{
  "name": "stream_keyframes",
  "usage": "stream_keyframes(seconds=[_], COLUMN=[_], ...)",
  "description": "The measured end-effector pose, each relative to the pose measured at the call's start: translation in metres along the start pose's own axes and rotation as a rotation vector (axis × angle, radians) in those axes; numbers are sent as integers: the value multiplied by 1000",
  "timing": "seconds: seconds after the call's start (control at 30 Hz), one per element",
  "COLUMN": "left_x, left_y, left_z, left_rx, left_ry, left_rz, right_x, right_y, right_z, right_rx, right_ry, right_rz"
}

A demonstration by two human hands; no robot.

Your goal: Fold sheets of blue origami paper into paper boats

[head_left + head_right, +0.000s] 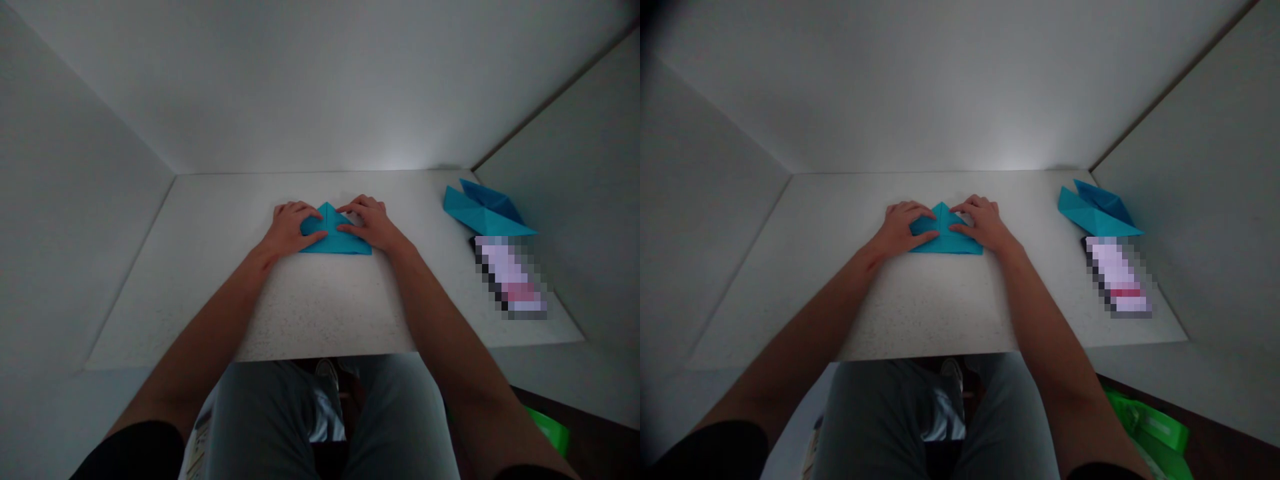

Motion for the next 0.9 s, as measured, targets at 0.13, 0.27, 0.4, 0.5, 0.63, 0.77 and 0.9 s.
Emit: stream_keyframes(seconds=[0.13, 0.27, 0.4, 0.5, 0.63, 0.77, 0.9], left_x=[-3, -3, -4, -4, -4, -4, -4], left_y=[-2, -3, -5, -7, -5, -3, -2], left_z=[-8, -8, -5, -5, -5, -3, 0], left_rx=[-68, -69, -62, -72, -66, -48, -117], left_ry=[72, 100, 120, 138, 141, 146, 160], left_rz=[97, 172, 193, 191, 172, 142, 79], right_x=[-1, -8, -12, -13, -13, -14, -12], right_y=[-5, -10, -14, -17, -17, -16, -18], right_z=[5, 13, 16, 15, 13, 12, 12], right_rx=[-25, -26, -47, -43, -31, -28, 49], right_ry=[4, -27, -61, -60, -59, -69, -101], right_rz=[62, 201, 257, 262, 275, 244, 238])
Point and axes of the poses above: each hand's wrist, its own x-axis towards the middle knuckle, its own y-axis out of the palm, z = x × y, the point moved 2 cm from there along x, towards the middle knuckle, and after that the axes turned 13 degrees about y, right-handed, at the moved point
